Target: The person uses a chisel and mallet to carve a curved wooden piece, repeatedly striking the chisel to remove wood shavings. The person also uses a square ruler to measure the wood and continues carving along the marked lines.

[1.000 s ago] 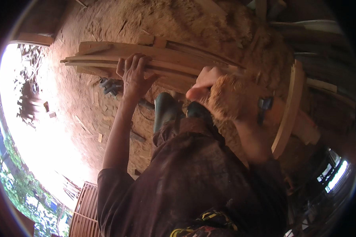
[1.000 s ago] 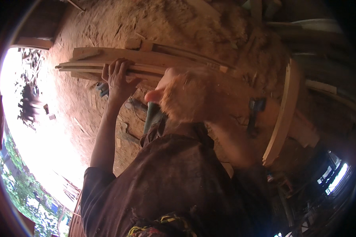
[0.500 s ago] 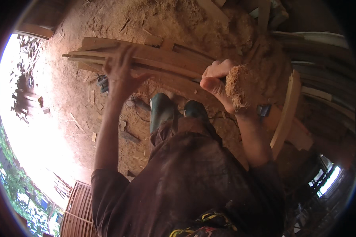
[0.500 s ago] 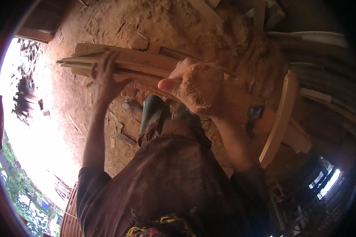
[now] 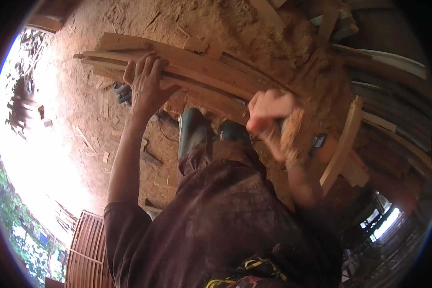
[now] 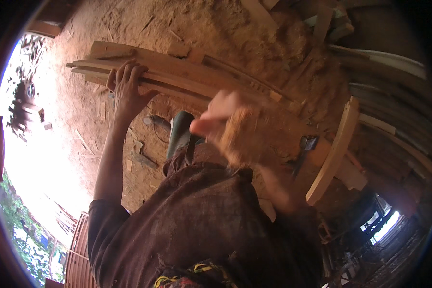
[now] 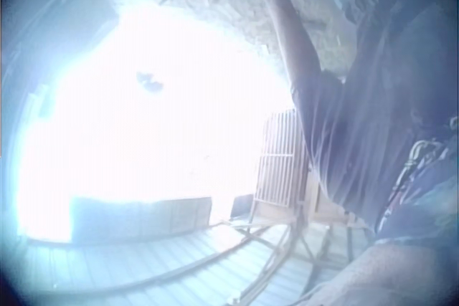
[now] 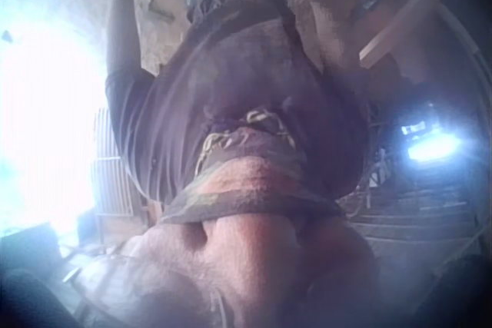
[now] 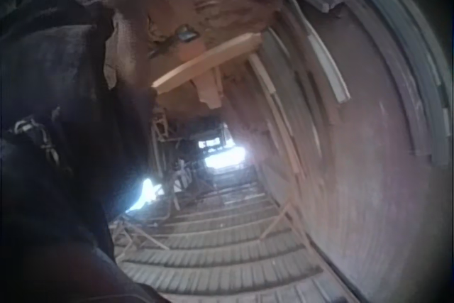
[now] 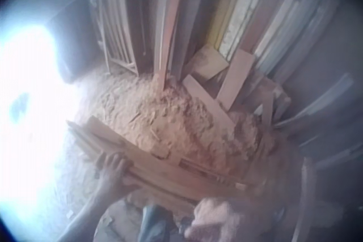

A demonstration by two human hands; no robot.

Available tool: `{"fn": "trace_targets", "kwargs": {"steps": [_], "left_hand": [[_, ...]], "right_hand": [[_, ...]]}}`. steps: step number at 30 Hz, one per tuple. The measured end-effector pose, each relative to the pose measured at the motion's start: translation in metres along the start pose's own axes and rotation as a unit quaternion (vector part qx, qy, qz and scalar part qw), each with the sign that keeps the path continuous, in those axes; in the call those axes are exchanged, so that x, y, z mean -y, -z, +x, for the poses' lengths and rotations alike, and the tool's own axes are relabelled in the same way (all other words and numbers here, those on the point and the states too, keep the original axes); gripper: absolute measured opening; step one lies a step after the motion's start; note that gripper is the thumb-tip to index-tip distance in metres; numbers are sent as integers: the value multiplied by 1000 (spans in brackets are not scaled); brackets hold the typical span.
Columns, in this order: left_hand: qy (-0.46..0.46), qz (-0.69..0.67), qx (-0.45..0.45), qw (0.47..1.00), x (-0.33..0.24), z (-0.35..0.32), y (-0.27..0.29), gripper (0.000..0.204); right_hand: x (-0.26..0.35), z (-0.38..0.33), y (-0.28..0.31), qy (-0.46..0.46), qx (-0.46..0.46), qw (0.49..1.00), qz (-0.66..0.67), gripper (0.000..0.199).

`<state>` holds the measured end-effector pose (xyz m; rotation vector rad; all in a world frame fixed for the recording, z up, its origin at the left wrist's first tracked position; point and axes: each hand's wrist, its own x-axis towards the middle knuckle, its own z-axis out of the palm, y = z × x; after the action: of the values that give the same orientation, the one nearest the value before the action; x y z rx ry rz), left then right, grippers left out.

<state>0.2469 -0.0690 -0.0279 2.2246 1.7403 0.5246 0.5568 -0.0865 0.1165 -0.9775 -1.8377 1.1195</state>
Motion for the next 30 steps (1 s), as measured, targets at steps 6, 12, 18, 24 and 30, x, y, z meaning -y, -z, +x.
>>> {"fn": "trace_targets", "kwargs": {"steps": [6, 12, 18, 24, 30], "left_hand": [[14, 7, 24, 1000, -3, 4, 4, 76], [26, 0, 41, 999, -4, 1, 3, 77], [22, -29, 34, 999, -5, 3, 1, 75], [19, -39, 38, 998, -3, 1, -2, 77], [17, -26, 40, 999, -2, 1, -1, 84]], "right_hand": [[9, -2, -40, 98, 43, 988, -112, 29], [12, -4, -56, 87, 34, 993, -68, 28], [-8, 32, -44, 31, 3, 999, 26, 26], [12, -7, -106, 164, 81, 980, -79, 27], [4, 52, -62, 77, 11, 997, 12, 26]]}}
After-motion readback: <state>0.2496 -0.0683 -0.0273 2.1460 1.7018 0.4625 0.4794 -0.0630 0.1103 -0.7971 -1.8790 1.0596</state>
